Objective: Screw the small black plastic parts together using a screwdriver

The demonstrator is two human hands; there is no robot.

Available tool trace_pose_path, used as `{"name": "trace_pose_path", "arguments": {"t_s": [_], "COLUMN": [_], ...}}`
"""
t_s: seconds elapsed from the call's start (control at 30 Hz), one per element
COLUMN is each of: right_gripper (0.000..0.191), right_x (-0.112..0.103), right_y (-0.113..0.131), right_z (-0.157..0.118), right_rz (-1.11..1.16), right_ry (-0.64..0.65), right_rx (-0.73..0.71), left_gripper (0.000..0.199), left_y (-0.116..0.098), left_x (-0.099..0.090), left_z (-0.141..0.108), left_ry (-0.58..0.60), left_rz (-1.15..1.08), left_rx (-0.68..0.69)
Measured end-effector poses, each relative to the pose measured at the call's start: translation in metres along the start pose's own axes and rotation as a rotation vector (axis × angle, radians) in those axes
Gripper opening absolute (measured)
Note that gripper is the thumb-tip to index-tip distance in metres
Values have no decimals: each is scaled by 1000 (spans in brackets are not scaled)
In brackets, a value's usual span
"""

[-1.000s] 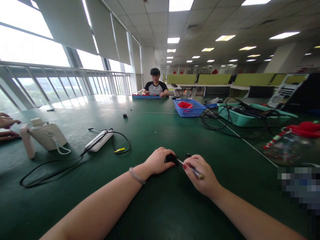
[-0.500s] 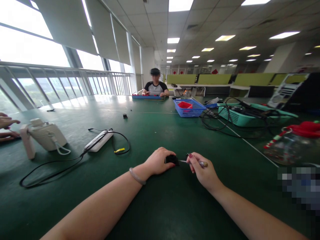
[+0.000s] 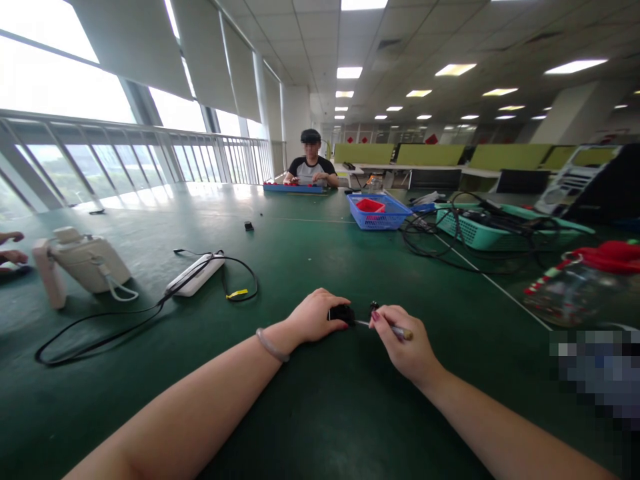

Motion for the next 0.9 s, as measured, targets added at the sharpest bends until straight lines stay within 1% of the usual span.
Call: {"name": "trace_pose_path", "arguments": {"t_s": [0.1, 0.17, 0.3, 0.4, 0.47, 0.53, 0.67, 0.73, 0.8, 0.9], "right_gripper": [30, 27, 23, 17, 15, 15, 18, 19, 20, 20], "right_x": [6, 7, 7, 12, 17, 19, 17, 14, 9, -1], "right_y": [1, 3, 16, 26, 29, 26, 17, 15, 15, 14], "right_z": [1, 0, -5, -8, -9, -7, -4, -4, -6, -6], "right_rz": [-54, -76, -68, -76, -91, -92, -70, -40, 0, 25], "right_ry": [65, 80, 71, 120, 173, 192, 165, 144, 96, -11], "right_rx": [-10, -38, -185, -278, -285, -248, -144, -129, -144, -141], "left_gripper": [53, 54, 55, 57, 57, 58, 61, 61, 60, 60], "left_y": [0, 1, 0, 0, 2, 3, 3, 3, 3, 3], "left_x": [1, 1, 2, 3, 4, 5, 6, 6, 5, 5], "left_z": [0, 1, 1, 1, 1, 1, 2, 2, 2, 2], "left_ry": [21, 31, 43, 39, 26, 23, 33, 34, 31, 29], "left_rz": [2, -5, -8, 8, 19, 26, 28, 30, 35, 32], "left_rx": [-8, -18, -14, 6, 15, 21, 31, 28, 17, 16]}}
Point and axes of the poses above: each hand's wrist, its own z-axis towards the middle knuckle, its own x-axis out of the palm, y = z × x, the point moved 7 cm from there along z, towards the middle knuckle, and after that the axes turned 3 degrees about z, right-handed, at the moved point
